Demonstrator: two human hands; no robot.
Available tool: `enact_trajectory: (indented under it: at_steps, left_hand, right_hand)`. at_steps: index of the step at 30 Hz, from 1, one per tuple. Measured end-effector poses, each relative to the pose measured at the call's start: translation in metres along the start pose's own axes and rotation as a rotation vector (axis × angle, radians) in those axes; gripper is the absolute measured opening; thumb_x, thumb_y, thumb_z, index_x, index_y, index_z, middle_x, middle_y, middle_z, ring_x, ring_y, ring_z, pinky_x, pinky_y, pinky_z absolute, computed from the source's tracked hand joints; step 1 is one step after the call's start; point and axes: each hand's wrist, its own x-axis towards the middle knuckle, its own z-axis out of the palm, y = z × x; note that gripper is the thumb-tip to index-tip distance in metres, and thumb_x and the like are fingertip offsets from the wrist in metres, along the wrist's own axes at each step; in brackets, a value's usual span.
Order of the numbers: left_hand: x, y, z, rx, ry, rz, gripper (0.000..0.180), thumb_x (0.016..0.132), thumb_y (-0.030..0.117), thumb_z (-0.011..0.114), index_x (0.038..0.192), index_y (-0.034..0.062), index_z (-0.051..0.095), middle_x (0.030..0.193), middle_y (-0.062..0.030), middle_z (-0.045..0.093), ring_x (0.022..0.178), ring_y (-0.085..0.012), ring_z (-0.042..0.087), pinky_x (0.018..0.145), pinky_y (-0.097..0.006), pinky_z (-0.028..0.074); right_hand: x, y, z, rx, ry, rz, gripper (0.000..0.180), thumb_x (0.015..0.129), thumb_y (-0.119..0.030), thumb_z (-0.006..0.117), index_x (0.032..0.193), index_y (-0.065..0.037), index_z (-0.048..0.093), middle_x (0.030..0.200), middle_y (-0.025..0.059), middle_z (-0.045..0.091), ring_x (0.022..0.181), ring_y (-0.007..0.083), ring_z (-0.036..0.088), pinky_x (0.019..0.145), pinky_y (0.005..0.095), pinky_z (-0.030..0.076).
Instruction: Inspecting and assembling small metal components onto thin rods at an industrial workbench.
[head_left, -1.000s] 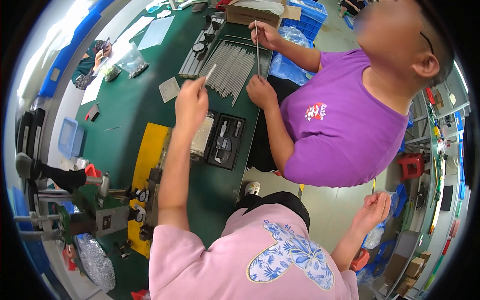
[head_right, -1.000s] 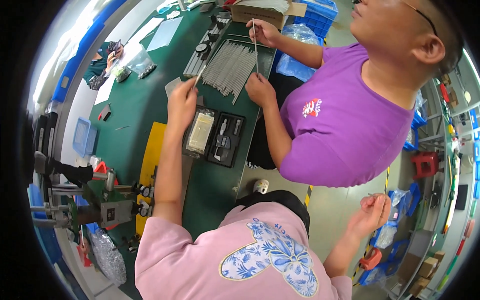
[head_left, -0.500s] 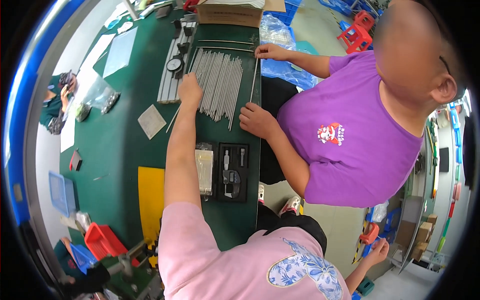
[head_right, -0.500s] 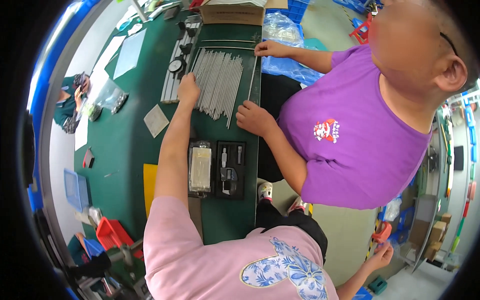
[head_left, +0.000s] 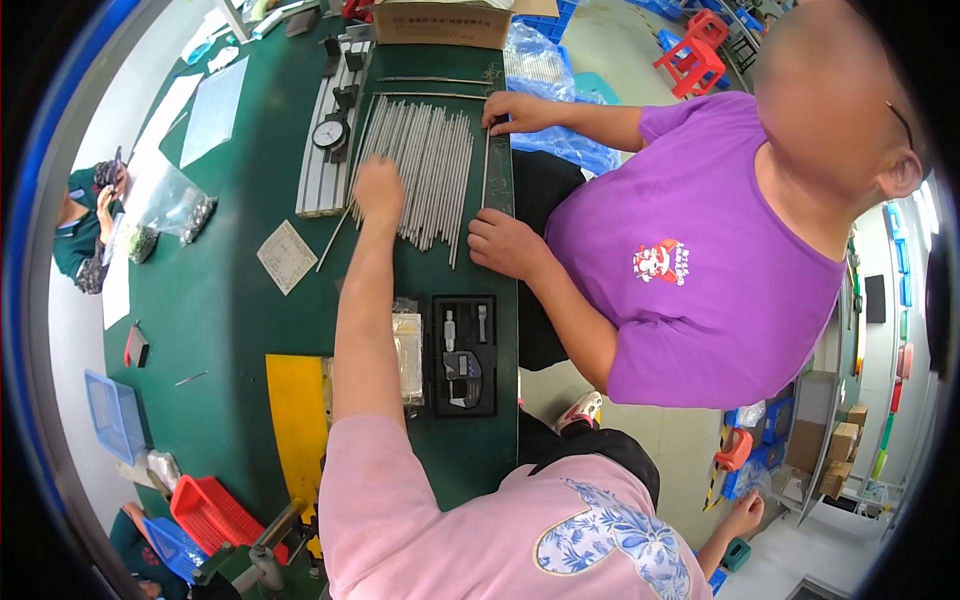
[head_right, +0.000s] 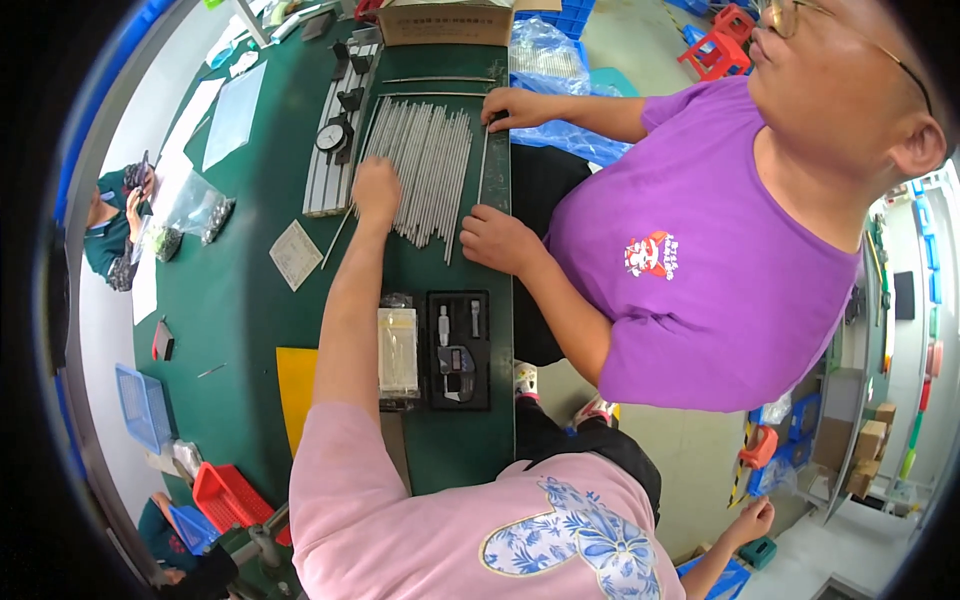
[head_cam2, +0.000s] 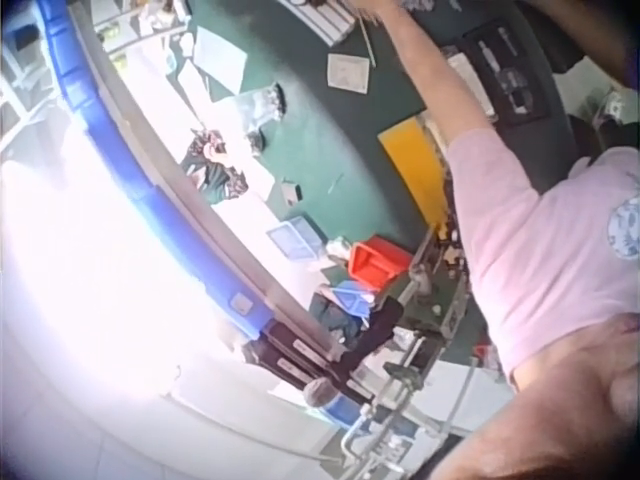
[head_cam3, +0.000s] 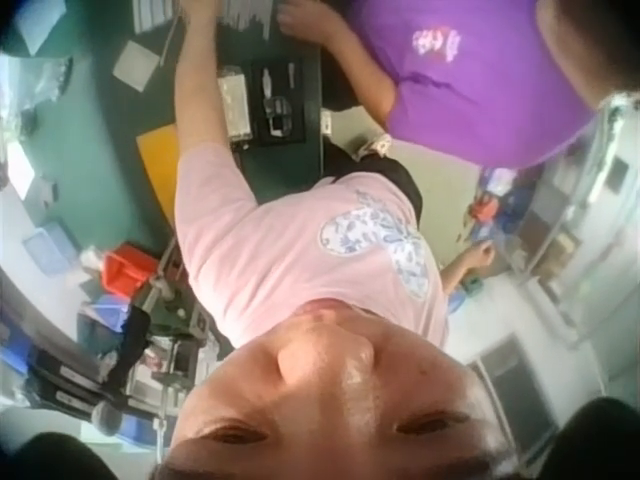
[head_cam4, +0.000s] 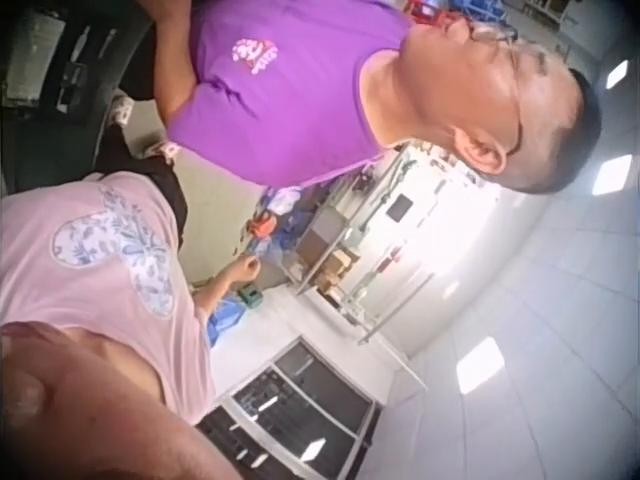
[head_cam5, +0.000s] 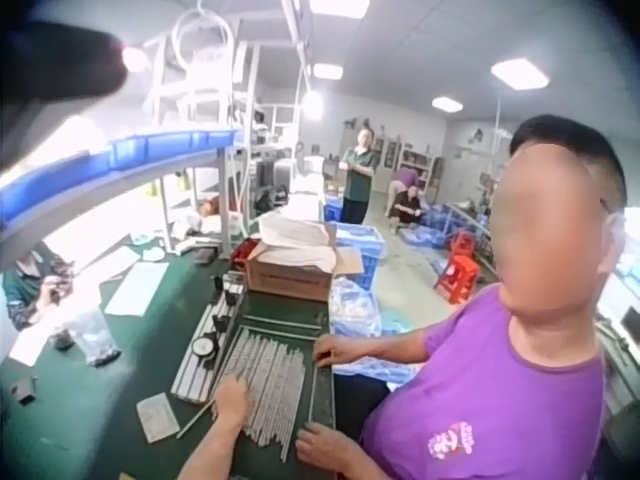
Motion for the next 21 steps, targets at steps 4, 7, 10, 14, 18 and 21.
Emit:
enact_trajectory:
  at_steps: [4, 7, 10, 14, 18, 21]
  left_hand:
    - [-0.01, 0.044, -0.009, -0.089, -0.088, 0.092, 0.007, 0.071, 0.009, 0.053, 0.076, 0.0059, 0.056, 0.08, -0.009, 0.053, 0.077, -0.0255, 0.054, 0.062, -0.034, 0.048]
    - [-0.007, 0.052, -0.004, -0.012, -0.162, 0.022, 0.008, 0.072, 0.011, 0.054, 0.075, 0.0053, 0.058, 0.078, -0.0083, 0.055, 0.077, -0.0248, 0.057, 0.063, -0.034, 0.048]
    - [-0.004, 0.058, 0.008, 0.111, -0.247, -0.051, 0.009, 0.07, 0.011, 0.057, 0.075, 0.0046, 0.059, 0.078, -0.0098, 0.057, 0.075, -0.0269, 0.059, 0.062, -0.035, 0.049]
    - [-0.001, 0.061, 0.007, -0.011, -0.248, -0.09, 0.01, 0.069, 0.012, 0.056, 0.073, 0.0039, 0.06, 0.076, -0.0145, 0.059, 0.072, -0.0314, 0.06, 0.062, -0.04, 0.049]
    - [0.002, 0.051, -0.006, -0.046, -0.306, -0.214, 0.015, 0.07, 0.015, 0.055, 0.076, 0.0019, 0.058, 0.08, -0.0149, 0.058, 0.076, -0.0307, 0.059, 0.063, -0.038, 0.049]
    - [-0.011, 0.037, -0.028, -0.154, -0.071, -0.243, 0.016, 0.072, 0.014, 0.053, 0.077, -0.0001, 0.056, 0.078, -0.016, 0.057, 0.075, -0.0306, 0.057, 0.064, -0.039, 0.047]
  right_hand:
    - [-0.001, 0.003, 0.011, -0.02, -0.017, -0.012, 0.026, 0.083, -0.022, 0.051, 0.066, -0.003, 0.048, 0.053, -0.0008, 0.042, 0.045, 0.0059, 0.035, 0.04, 0.0219, 0.028]
    - [-0.002, 0.004, 0.011, -0.063, -0.023, -0.082, 0.026, 0.083, -0.022, 0.051, 0.066, -0.003, 0.049, 0.053, -0.001, 0.043, 0.046, 0.0059, 0.036, 0.041, 0.022, 0.028]
    - [-0.009, 0.002, 0.011, -0.068, -0.056, -0.077, 0.026, 0.083, -0.022, 0.051, 0.066, -0.003, 0.049, 0.053, -0.0012, 0.043, 0.046, 0.006, 0.037, 0.042, 0.0219, 0.03]
    - [-0.02, 0.012, 0.006, -0.092, -0.057, -0.014, 0.026, 0.084, -0.023, 0.05, 0.066, -0.003, 0.048, 0.052, -0.0017, 0.043, 0.045, 0.006, 0.037, 0.042, 0.0213, 0.031]
    - [-0.024, 0.017, 0.002, -0.096, -0.093, 0.053, 0.026, 0.085, -0.023, 0.048, 0.069, -0.003, 0.048, 0.054, -0.001, 0.045, 0.046, 0.0059, 0.039, 0.042, 0.0205, 0.031]
    - [-0.019, 0.006, 0.012, 0.015, -0.138, 0.167, 0.023, 0.085, -0.023, 0.046, 0.074, -0.003, 0.05, 0.062, 0.0016, 0.049, 0.051, 0.0065, 0.043, 0.044, 0.0209, 0.034]
